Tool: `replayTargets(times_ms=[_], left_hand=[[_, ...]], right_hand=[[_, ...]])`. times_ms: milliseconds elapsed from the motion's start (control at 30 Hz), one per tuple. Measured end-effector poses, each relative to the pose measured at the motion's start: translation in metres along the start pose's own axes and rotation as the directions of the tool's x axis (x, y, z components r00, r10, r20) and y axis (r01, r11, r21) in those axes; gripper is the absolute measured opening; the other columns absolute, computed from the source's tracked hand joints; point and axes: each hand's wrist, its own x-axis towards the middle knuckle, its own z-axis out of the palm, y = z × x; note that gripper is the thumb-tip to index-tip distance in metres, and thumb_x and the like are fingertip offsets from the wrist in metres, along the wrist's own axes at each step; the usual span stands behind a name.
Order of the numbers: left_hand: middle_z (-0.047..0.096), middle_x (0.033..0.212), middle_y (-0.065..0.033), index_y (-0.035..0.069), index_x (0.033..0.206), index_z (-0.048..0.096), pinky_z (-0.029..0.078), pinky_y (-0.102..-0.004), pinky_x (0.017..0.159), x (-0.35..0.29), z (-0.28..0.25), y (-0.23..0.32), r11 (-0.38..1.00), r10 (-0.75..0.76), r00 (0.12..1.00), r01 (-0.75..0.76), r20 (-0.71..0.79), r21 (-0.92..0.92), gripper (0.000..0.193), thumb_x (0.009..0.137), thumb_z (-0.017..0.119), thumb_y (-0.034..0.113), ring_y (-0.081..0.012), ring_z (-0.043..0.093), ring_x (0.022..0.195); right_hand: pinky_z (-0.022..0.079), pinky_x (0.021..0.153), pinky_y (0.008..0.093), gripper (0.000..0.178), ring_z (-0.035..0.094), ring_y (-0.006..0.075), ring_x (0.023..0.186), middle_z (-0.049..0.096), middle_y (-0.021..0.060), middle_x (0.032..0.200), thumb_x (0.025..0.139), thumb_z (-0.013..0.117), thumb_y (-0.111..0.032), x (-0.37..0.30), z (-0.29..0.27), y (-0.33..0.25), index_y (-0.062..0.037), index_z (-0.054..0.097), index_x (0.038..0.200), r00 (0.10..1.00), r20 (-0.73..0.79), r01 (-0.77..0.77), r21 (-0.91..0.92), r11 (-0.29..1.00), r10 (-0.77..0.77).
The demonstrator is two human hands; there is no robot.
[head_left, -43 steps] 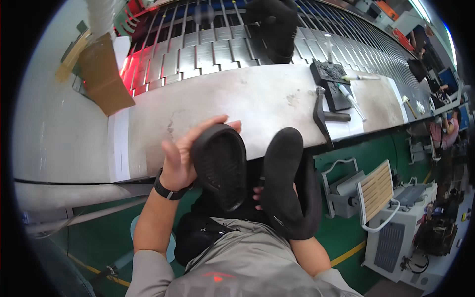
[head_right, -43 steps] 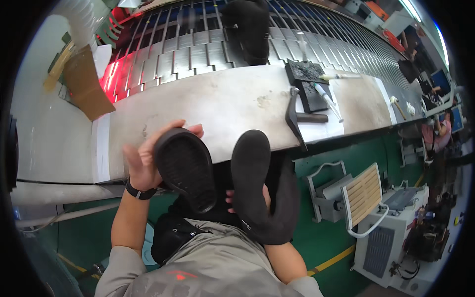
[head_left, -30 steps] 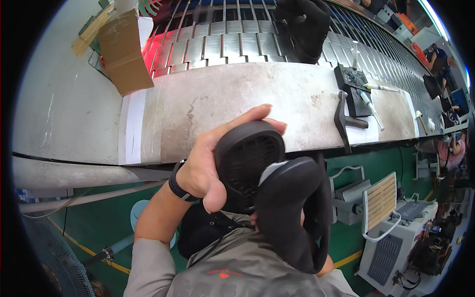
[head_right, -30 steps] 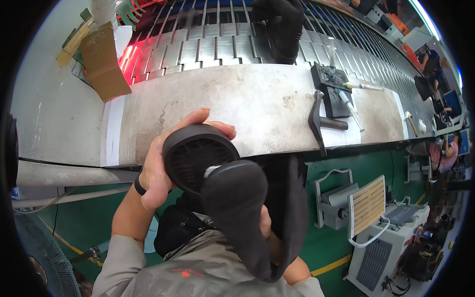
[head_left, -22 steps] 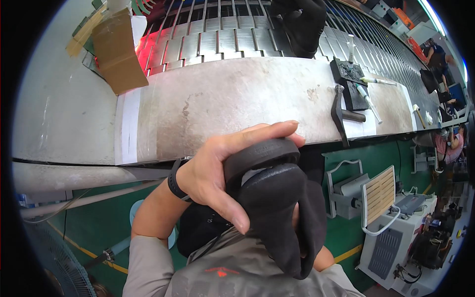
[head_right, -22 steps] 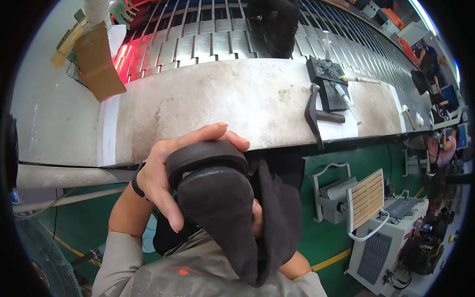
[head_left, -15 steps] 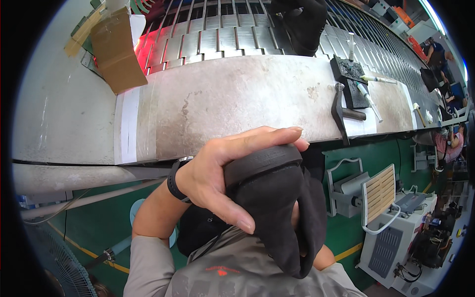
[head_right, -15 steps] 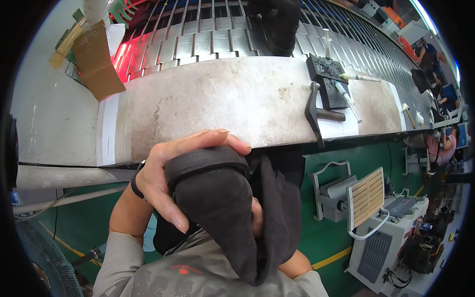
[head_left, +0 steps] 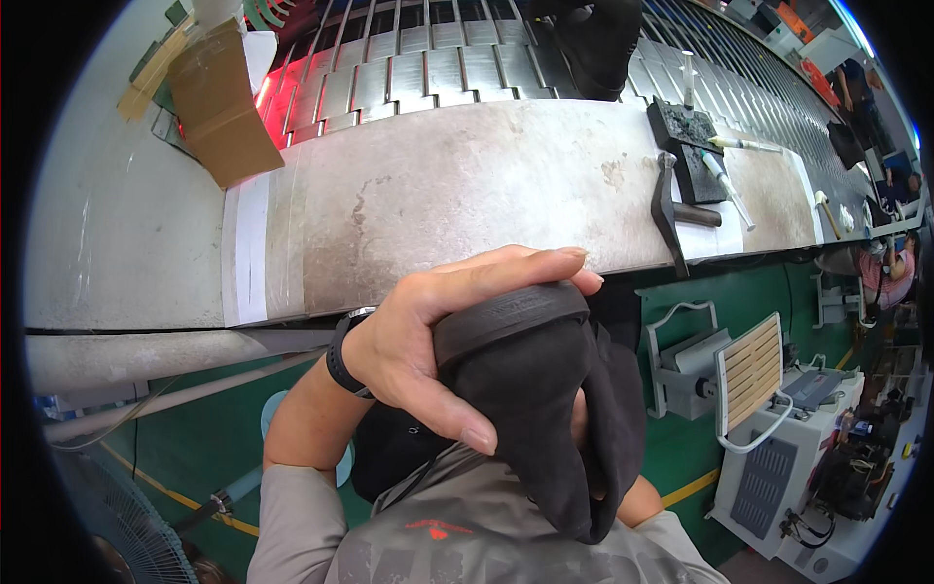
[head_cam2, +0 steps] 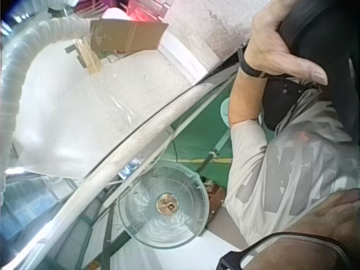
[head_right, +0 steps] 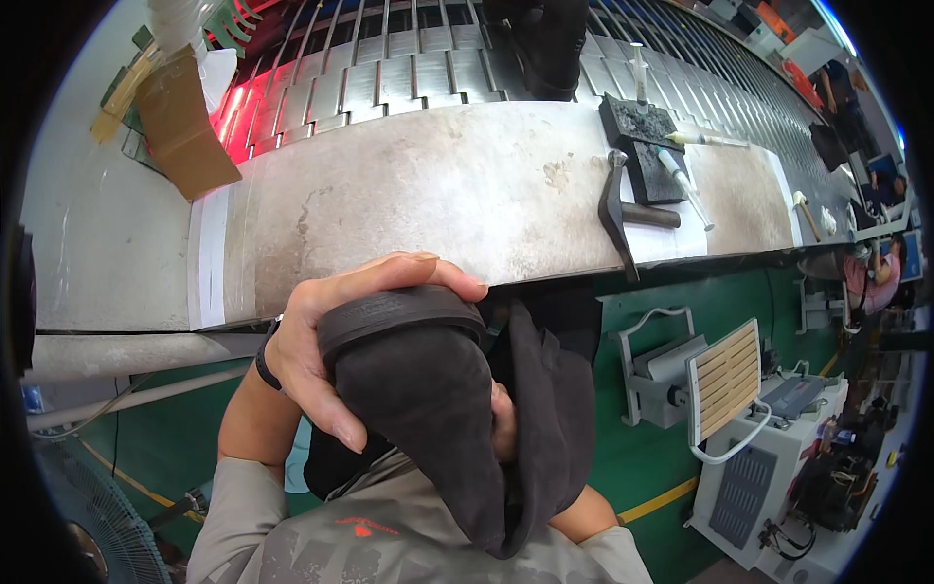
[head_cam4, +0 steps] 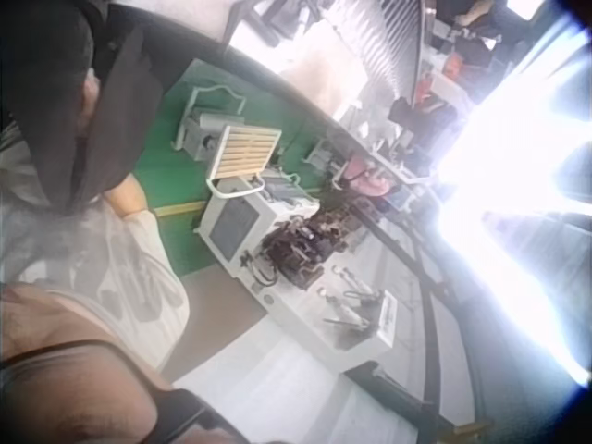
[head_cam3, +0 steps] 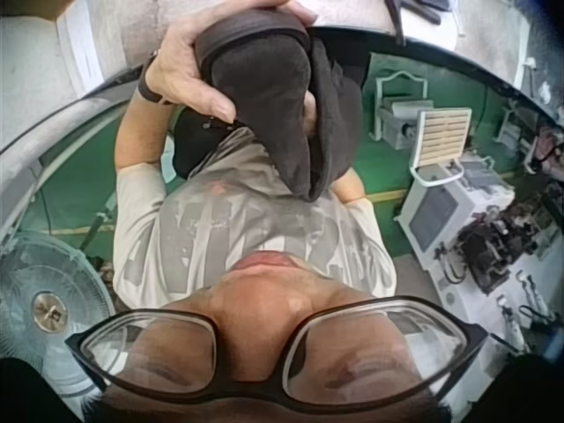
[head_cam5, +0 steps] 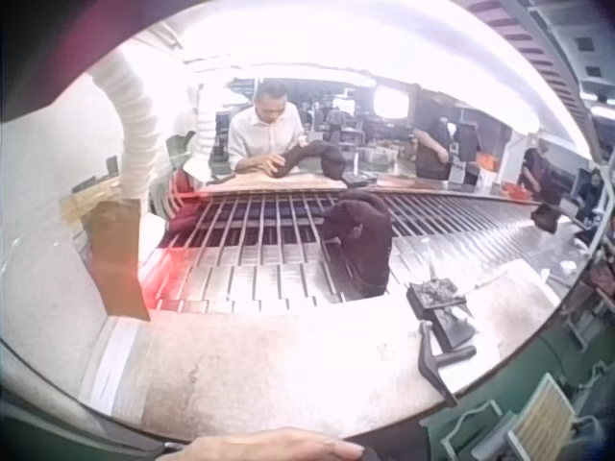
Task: The person assembles boots by aligning and pressing shoe soles onto boot uppers by hand, pressing the edges together, and placing the assembled boots onto a conveyor belt.
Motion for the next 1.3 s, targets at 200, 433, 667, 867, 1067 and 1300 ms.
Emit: replayTargets(times_ms=[200,433,667,867,1067,1300], left_hand=[[0.058,0.147,-0.0418,-0.008,0.164,0.044,0.049,-0.0533,0.115,0.002,-0.002,-0.003,0.999,0.034,0.999,-0.035,0.015,0.009,0.128,0.060,0.107,0.035,-0.0437,0.062,0.135],[0.056,0.150,-0.0409,-0.007,0.162,0.046,0.047,-0.0548,0.116,0.002,-0.004,-0.002,0.999,0.028,0.999,-0.029,0.020,0.018,0.124,0.062,0.106,0.034,-0.0446,0.059,0.139],[0.063,0.138,-0.0201,-0.011,0.145,0.064,0.054,-0.0383,0.109,0.002,0.020,0.035,0.974,-0.225,0.909,0.199,-0.350,-0.108,0.091,0.072,0.104,0.025,-0.0281,0.065,0.129],[0.073,0.120,-0.0191,-0.012,0.132,0.072,0.064,-0.0325,0.094,0.009,0.016,0.050,0.952,-0.268,0.889,0.304,-0.372,0.040,0.054,0.087,0.093,0.010,-0.0238,0.075,0.110],[0.074,0.121,-0.0195,-0.013,0.131,0.072,0.064,-0.0338,0.095,0.009,0.022,0.056,0.913,-0.334,0.862,0.396,-0.382,0.094,0.049,0.090,0.090,0.009,-0.0235,0.075,0.110],[0.074,0.121,-0.0183,-0.012,0.133,0.071,0.063,-0.0327,0.094,0.007,0.037,0.055,0.874,-0.245,0.857,0.397,-0.453,0.280,0.046,0.097,0.085,0.013,-0.0221,0.074,0.109]], right_hand=[[0.050,0.105,0.0487,0.062,0.066,0.0374,0.117,0.072,0.0239,0.126,0.108,0.049,-0.031,0.004,0.000,-0.005,0.0130,0.050,0.152,1.000,0.007,0.030,-0.033,0.999,-0.030],[0.048,0.107,0.0488,0.060,0.064,0.0373,0.119,0.071,0.0229,0.129,0.108,0.051,-0.030,0.008,-0.002,-0.011,0.0108,0.050,0.152,0.999,0.001,0.049,-0.079,0.996,-0.049],[0.045,0.113,0.0487,0.060,0.059,0.0376,0.129,0.066,0.0216,0.138,0.108,0.054,-0.034,0.011,-0.010,-0.018,0.0046,0.052,0.154,1.000,-0.014,0.018,-0.151,0.988,-0.021],[0.041,0.118,0.0487,0.060,0.055,0.0378,0.137,0.062,0.0205,0.147,0.109,0.056,-0.038,0.011,-0.012,-0.022,-0.0007,0.054,0.155,1.000,-0.025,-0.011,-0.202,0.979,0.006],[0.038,0.123,0.0487,0.059,0.051,0.0380,0.145,0.057,0.0194,0.155,0.109,0.059,-0.041,0.016,-0.016,-0.025,-0.0061,0.056,0.156,0.999,-0.040,-0.040,-0.234,0.971,0.031],[0.039,0.121,0.0498,0.060,0.051,0.0408,0.144,0.057,0.0216,0.155,0.108,0.061,-0.040,0.017,-0.012,-0.027,-0.0047,0.054,0.156,0.998,-0.058,-0.025,-0.212,0.977,0.013]])
